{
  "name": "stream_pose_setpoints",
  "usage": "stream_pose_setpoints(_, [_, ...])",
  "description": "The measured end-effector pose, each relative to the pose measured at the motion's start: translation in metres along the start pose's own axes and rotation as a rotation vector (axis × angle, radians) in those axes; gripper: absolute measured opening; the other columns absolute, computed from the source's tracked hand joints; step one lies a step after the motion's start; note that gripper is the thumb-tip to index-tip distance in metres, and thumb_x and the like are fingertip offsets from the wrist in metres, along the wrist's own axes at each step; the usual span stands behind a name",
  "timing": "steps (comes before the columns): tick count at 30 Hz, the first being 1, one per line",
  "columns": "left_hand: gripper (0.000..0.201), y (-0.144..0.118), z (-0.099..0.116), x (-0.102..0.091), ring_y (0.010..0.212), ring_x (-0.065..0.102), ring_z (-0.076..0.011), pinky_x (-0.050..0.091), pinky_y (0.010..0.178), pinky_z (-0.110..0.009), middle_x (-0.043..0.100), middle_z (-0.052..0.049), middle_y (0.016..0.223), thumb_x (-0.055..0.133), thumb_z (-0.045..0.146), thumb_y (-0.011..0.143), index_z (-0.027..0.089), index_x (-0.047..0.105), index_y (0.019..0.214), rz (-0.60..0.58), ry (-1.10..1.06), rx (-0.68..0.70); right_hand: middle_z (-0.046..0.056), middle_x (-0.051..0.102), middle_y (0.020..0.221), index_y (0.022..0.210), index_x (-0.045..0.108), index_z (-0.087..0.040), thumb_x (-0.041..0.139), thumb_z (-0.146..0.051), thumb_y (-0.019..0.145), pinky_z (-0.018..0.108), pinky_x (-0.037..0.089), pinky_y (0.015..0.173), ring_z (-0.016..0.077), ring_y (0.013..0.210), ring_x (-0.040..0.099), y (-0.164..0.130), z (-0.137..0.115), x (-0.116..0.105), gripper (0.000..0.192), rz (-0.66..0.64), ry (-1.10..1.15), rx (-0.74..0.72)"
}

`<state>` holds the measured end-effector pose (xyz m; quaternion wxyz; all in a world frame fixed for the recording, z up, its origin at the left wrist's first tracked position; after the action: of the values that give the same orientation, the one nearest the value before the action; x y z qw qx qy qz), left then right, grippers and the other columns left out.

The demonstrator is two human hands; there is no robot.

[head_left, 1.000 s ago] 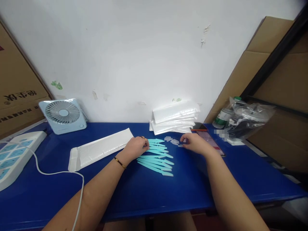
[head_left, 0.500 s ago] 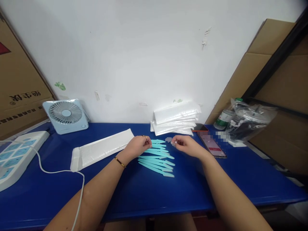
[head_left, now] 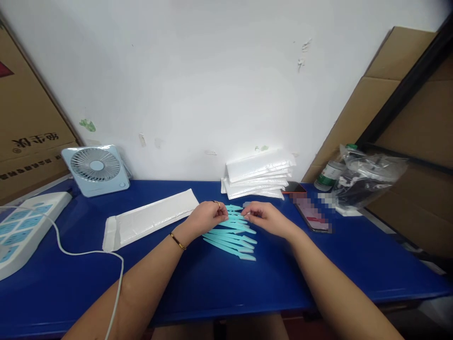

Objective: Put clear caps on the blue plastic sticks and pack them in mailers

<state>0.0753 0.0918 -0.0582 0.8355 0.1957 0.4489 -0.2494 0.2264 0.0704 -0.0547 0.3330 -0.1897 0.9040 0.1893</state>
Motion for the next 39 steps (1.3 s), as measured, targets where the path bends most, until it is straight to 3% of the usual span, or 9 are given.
stream_pose_setpoints(4, [0.023,-0.002,0.005,0.008,0.068,0.058,-0.0139,0.040,0.059,-0.023,0.067,0.000,0.077,0.051,0.039,0.081,0.021,0.065,0.079,-0.079,0.015,0.016,0.004,0.065,0.081,0.090,0.068,-0.019,0.053,-0.031,0.084,0.025,0.043,0.061,0.0144,0.067,0.056,-0.001,0.006,-0.003,0.021,-0.054,-0.040,0.033])
stream_pose_setpoints(8, [0.019,0.000,-0.010,0.004,0.074,0.059,-0.0152,0.040,0.062,-0.024,0.067,-0.001,0.083,0.052,0.034,0.082,0.022,0.067,0.083,-0.017,0.151,-0.009,0.006,0.067,0.088,0.087,0.068,-0.019,0.051,-0.023,0.081,0.027,0.044,0.068,0.0181,0.078,0.059,-0.005,0.031,-0.039,0.019,0.145,-0.267,0.119])
stream_pose_setpoints(10, [0.014,0.002,-0.018,0.003,0.075,0.060,-0.0158,0.039,0.063,-0.025,0.067,0.000,0.084,0.056,0.030,0.079,0.023,0.067,0.084,-0.001,0.224,-0.018,0.006,0.067,0.085,0.085,0.068,-0.018,0.052,-0.020,0.077,0.027,0.043,0.067,0.0182,0.076,0.059,-0.007,0.045,-0.048,0.018,0.177,-0.391,0.185])
stream_pose_setpoints(14, [0.008,0.003,-0.023,0.009,0.071,0.059,-0.0154,0.038,0.061,-0.025,0.067,0.002,0.078,0.060,0.029,0.076,0.024,0.066,0.077,-0.041,0.259,-0.039,0.005,0.065,0.082,0.084,0.067,-0.019,0.059,-0.026,0.073,0.026,0.040,0.064,0.0179,0.072,0.058,-0.003,0.061,-0.038,0.015,0.109,-0.493,0.228])
stream_pose_setpoints(20, [0.009,-0.001,-0.019,0.007,0.070,0.058,-0.0159,0.037,0.059,-0.025,0.067,0.000,0.078,0.055,0.025,0.077,0.022,0.063,0.074,-0.052,0.225,-0.086,0.005,0.062,0.080,0.074,0.064,-0.018,0.057,-0.019,0.071,0.025,0.037,0.062,0.0157,0.069,0.055,0.004,0.056,-0.019,0.007,0.044,-0.583,0.178])
stream_pose_setpoints(23, [0.012,-0.001,-0.021,0.001,0.069,0.057,-0.0156,0.037,0.057,-0.024,0.066,0.000,0.078,0.053,0.027,0.079,0.022,0.062,0.073,-0.023,0.183,-0.103,0.004,0.061,0.075,0.073,0.061,-0.018,0.059,-0.018,0.069,0.023,0.036,0.057,0.0141,0.064,0.053,0.001,0.056,-0.022,0.005,0.051,-0.497,0.219])
stream_pose_setpoints(30, [0.015,0.001,-0.028,-0.004,0.069,0.058,-0.0154,0.038,0.058,-0.024,0.066,0.000,0.078,0.050,0.028,0.081,0.021,0.062,0.074,-0.005,0.159,-0.131,0.000,0.054,0.066,0.083,0.061,-0.016,0.056,-0.034,0.079,0.022,0.035,0.052,0.0110,0.057,0.046,-0.004,0.039,-0.017,0.018,0.000,0.027,0.140])
stream_pose_setpoints(39, [0.016,0.001,-0.027,-0.002,0.068,0.057,-0.0147,0.036,0.056,-0.024,0.065,-0.001,0.076,0.050,0.030,0.080,0.021,0.062,0.074,-0.007,0.115,-0.106,-0.001,0.048,0.063,0.081,0.061,-0.016,0.057,-0.031,0.078,0.022,0.031,0.050,0.0095,0.055,0.040,-0.003,0.029,-0.011,0.015,-0.001,0.102,0.135])
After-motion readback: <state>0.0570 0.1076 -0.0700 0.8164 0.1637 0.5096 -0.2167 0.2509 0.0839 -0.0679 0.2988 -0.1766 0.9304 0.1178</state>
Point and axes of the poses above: each hand's wrist, its own y-axis towards the middle knuckle, its own x-axis out of the palm, z = x × y, the point moved 8 cm from there along y, towards the middle knuckle
